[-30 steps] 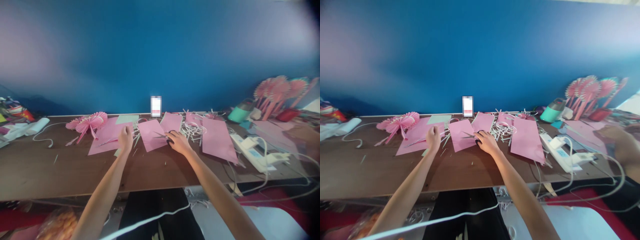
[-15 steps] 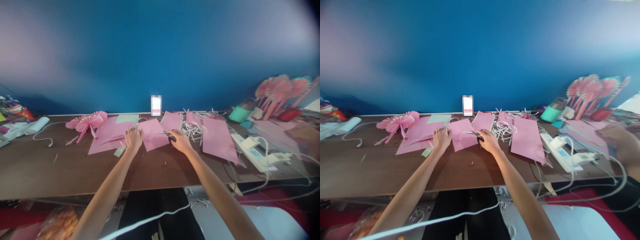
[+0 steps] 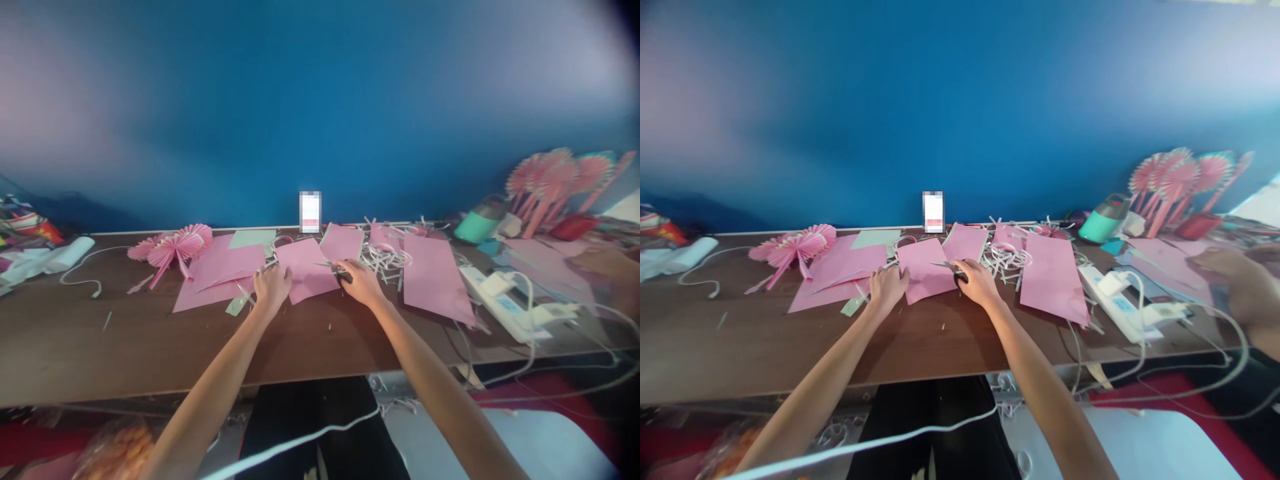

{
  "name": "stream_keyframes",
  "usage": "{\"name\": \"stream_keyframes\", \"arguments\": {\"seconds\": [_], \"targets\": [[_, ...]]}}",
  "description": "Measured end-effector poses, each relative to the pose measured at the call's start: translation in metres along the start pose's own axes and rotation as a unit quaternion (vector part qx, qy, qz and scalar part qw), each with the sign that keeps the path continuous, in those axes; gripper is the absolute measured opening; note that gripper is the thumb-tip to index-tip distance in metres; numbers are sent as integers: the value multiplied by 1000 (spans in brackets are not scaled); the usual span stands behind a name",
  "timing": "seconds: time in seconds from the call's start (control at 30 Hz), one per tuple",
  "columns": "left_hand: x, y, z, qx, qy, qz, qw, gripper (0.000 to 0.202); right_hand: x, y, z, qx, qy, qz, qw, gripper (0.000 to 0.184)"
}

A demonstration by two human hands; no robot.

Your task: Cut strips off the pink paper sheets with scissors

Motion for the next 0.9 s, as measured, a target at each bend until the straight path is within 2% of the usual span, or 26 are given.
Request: {"name": "stream_keyframes", "arguments": {"seconds": [0.13, 0.23, 0.47, 0.63, 0.73, 0.9], "targets": [[6, 5, -1, 18, -38, 98, 994, 33, -2, -3, 0, -12, 11, -14, 1000, 46], [2, 12, 0, 51, -26, 143, 988, 28, -6, -6, 0, -24, 27, -30, 999, 45], [12, 14, 1, 57, -43, 89, 993, 23, -22, -9, 0, -59, 82, -51, 994, 39], [1, 8, -1, 36, 5, 130, 991, 12, -31, -9, 0, -86, 107, -76, 988, 35], [-3, 10, -1, 45, -1, 187, 981, 12, -40, -6, 1, -96, 142, -114, 979, 34], [1, 12, 0, 65, -57, 237, 968, 15, -60, 2, 4, -115, 213, -205, 948, 38]]}}
Point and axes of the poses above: each hand's wrist, its own z-axis away from the middle knuckle, its own y-axis out of the palm, x = y × z, the point moved 10 cm from there along -z, towards the middle knuckle, and after that the axes turned 11 degrees about -x, right-handed, at the moved point
